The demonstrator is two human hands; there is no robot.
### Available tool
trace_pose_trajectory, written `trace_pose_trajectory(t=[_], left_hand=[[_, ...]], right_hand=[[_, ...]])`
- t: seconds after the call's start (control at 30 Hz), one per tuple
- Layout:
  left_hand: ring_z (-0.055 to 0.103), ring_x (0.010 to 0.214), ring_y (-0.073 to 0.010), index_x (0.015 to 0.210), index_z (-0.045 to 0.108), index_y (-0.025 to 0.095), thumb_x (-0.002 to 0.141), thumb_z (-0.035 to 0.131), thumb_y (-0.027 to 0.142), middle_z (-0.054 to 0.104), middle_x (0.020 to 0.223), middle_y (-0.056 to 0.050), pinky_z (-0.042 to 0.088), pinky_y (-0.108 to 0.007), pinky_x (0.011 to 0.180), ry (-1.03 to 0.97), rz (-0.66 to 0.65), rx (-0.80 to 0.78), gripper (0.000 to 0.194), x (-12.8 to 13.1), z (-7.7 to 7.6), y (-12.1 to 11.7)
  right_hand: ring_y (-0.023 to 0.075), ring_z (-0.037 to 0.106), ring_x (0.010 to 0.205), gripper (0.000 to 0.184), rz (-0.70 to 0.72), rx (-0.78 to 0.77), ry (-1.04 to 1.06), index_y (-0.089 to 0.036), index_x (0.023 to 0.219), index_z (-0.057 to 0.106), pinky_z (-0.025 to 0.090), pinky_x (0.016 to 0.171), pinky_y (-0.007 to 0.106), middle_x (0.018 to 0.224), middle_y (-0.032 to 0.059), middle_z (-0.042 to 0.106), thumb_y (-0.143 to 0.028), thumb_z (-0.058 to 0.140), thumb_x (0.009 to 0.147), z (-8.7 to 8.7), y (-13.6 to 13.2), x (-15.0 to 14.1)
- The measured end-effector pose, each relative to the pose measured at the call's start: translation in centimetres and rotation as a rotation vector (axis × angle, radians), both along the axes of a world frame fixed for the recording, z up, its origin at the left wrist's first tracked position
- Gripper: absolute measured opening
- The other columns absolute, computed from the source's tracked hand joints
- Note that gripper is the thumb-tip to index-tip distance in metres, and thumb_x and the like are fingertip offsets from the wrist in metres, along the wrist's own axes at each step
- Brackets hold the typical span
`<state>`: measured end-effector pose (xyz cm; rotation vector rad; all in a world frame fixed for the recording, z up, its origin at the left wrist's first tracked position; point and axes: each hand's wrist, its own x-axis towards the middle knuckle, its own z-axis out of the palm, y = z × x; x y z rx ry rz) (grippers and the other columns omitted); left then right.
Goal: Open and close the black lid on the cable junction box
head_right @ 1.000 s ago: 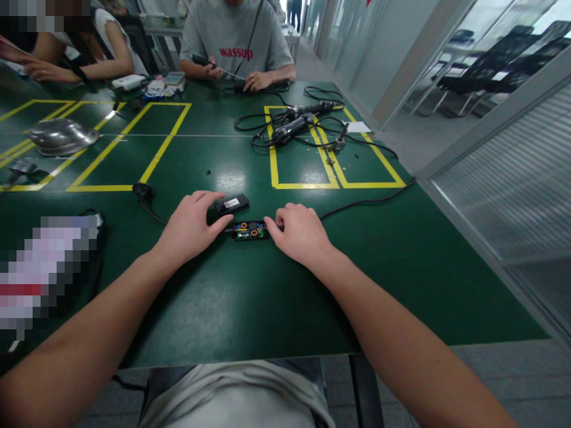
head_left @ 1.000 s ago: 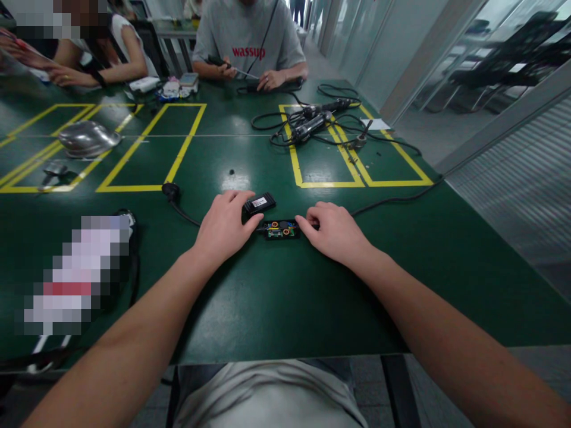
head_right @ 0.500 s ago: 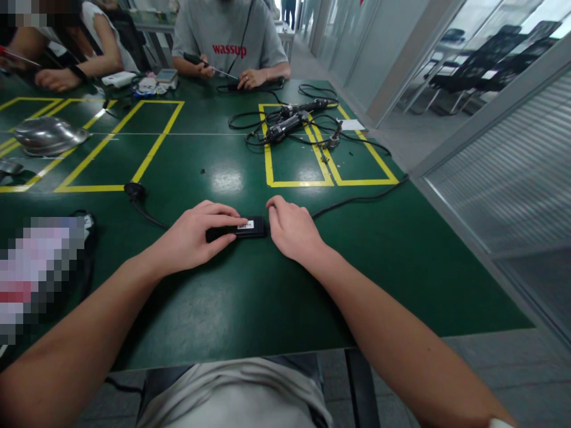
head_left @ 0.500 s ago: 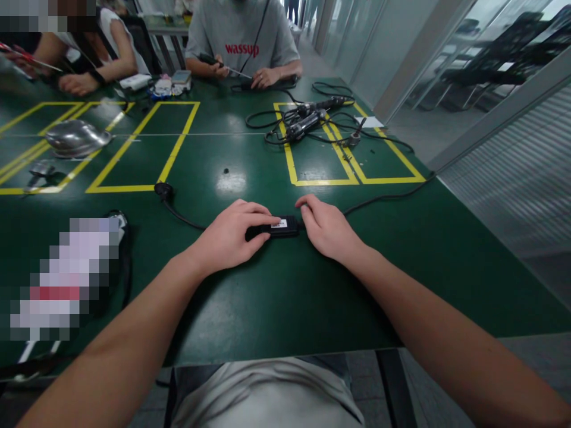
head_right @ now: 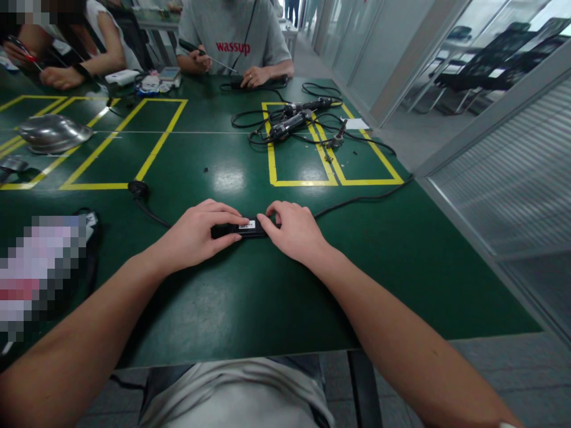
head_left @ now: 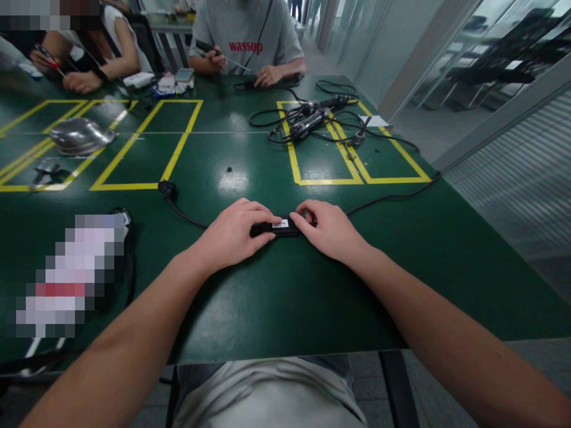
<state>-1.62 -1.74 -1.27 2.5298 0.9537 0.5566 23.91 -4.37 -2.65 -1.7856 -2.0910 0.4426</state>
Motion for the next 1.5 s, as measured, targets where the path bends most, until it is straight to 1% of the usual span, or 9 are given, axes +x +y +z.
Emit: trace_pose_trajectory(t=[0.1,0.23,0.3,0.53,0.73,0.83,1.03,1.23,1.5], left_hand=[[0.077,0.117,-0.0293,0.133,0.086,0.025,0.101,0.082,0.025,0.086,0.127,-0.007,0.060,-0.050,0.114,-0.003,0.031,-0.052,0.033,0.1,0.0,0.0],[0.078,0.113,-0.0295,0.149,0.078,0.023,0.096,0.084,0.026,0.085,0.128,-0.008,0.063,-0.050,0.111,-0.020,0.089,-0.113,0.053,0.2,-0.1,-0.1],[0.078,0.113,-0.0293,0.152,0.076,0.022,0.096,0.084,0.025,0.085,0.129,-0.009,0.063,-0.050,0.111,-0.028,0.091,-0.128,0.057,0.3,-0.2,-0.1],[0.078,0.118,-0.0292,0.140,0.084,0.024,0.099,0.082,0.026,0.083,0.129,-0.009,0.061,-0.051,0.115,-0.049,0.043,-0.126,0.041,0.1,-0.5,0.2],[0.078,0.117,-0.0286,0.140,0.085,0.025,0.102,0.081,0.027,0.082,0.129,-0.009,0.061,-0.050,0.115,-0.069,0.035,-0.137,0.038,-0.1,-0.6,0.4],[0.078,0.117,-0.0289,0.141,0.084,0.025,0.102,0.081,0.028,0.082,0.129,-0.009,0.061,-0.049,0.116,-0.063,0.035,-0.132,0.039,-0.1,-0.6,0.4],[0.075,0.121,-0.0310,0.143,0.083,0.024,0.101,0.084,0.028,0.080,0.132,-0.010,0.060,-0.051,0.116,-0.010,0.037,-0.067,0.042,0.0,-0.5,0.0],[0.074,0.122,-0.0305,0.145,0.082,0.022,0.104,0.079,0.027,0.079,0.131,-0.010,0.059,-0.050,0.116,0.001,0.029,-0.071,0.041,0.1,-0.5,-0.1],[0.074,0.122,-0.0313,0.145,0.081,0.023,0.101,0.083,0.023,0.079,0.132,-0.010,0.060,-0.051,0.115,0.032,0.045,-0.049,0.044,0.4,-0.4,-0.2]], right_hand=[[0.0261,0.067,0.087,0.028,0.018,-0.004,0.001,-0.022,0.112,0.079,0.043,0.082,0.038,0.092,0.0059,0.075,-0.043,0.060,0.115,0.1,-0.1,0.1],[0.0279,0.068,0.091,0.029,0.030,-0.019,-0.018,-0.021,0.119,0.080,0.044,0.087,0.040,0.095,0.0073,0.076,-0.037,0.055,0.117,0.5,-0.2,0.0],[0.0284,0.069,0.093,0.029,0.027,-0.041,-0.028,-0.020,0.120,0.080,0.044,0.087,0.041,0.096,0.0079,0.076,-0.034,0.055,0.117,0.8,-0.2,-0.1],[0.0281,0.069,0.093,0.028,0.027,-0.056,-0.044,-0.021,0.120,0.081,0.045,0.088,0.040,0.097,0.0077,0.077,-0.034,0.056,0.117,1.0,-0.2,-0.1],[0.0285,0.070,0.096,0.028,0.042,-0.045,-0.054,-0.021,0.121,0.081,0.046,0.090,0.041,0.099,0.0083,0.077,-0.035,0.056,0.117,1.0,-0.2,-0.1],[0.0279,0.069,0.093,0.028,0.041,-0.049,-0.055,-0.022,0.119,0.081,0.046,0.089,0.040,0.097,0.0078,0.076,-0.036,0.057,0.116,1.0,-0.3,-0.1],[0.0258,0.066,0.088,0.029,0.077,-0.042,-0.002,-0.023,0.116,0.081,0.046,0.086,0.039,0.095,0.0066,0.076,-0.042,0.058,0.114,0.6,0.0,0.3],[0.0263,0.067,0.090,0.030,0.086,-0.056,0.015,-0.023,0.117,0.081,0.045,0.085,0.040,0.095,0.0068,0.077,-0.039,0.056,0.114,0.7,0.0,0.4],[0.0265,0.067,0.090,0.028,0.080,-0.048,0.004,-0.024,0.116,0.082,0.046,0.087,0.040,0.095,0.0065,0.076,-0.039,0.058,0.114,0.6,0.0,0.4]])
